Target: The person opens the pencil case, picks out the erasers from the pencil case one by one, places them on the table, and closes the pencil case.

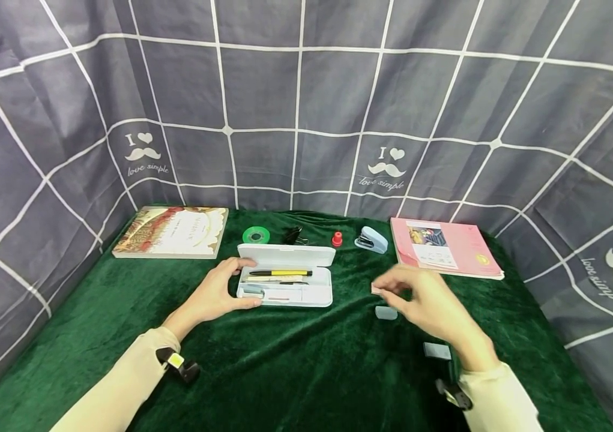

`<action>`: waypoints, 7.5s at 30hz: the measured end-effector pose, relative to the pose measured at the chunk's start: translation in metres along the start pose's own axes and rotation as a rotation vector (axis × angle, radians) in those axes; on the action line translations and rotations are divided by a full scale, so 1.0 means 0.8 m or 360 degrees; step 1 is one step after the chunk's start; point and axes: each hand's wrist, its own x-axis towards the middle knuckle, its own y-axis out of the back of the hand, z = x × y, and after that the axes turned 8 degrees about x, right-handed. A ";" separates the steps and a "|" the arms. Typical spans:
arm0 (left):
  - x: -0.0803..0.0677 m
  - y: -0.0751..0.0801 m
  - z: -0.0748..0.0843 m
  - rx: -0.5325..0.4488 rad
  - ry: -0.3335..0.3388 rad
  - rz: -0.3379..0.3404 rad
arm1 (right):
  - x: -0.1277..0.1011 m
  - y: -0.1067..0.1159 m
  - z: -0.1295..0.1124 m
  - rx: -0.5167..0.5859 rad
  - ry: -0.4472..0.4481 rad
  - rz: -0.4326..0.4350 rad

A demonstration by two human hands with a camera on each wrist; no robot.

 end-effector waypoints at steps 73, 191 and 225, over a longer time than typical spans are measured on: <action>-0.003 0.003 -0.005 -0.0007 0.0079 0.0008 | -0.179 0.007 0.036 -0.0025 0.0066 -0.0015; 0.001 0.000 -0.005 -0.0022 0.0030 0.0009 | 0.152 -0.152 -0.066 0.0159 0.0251 -0.0457; 0.002 -0.003 0.002 -0.0058 0.0047 -0.0004 | 0.172 -0.170 -0.076 0.0108 0.0213 -0.0559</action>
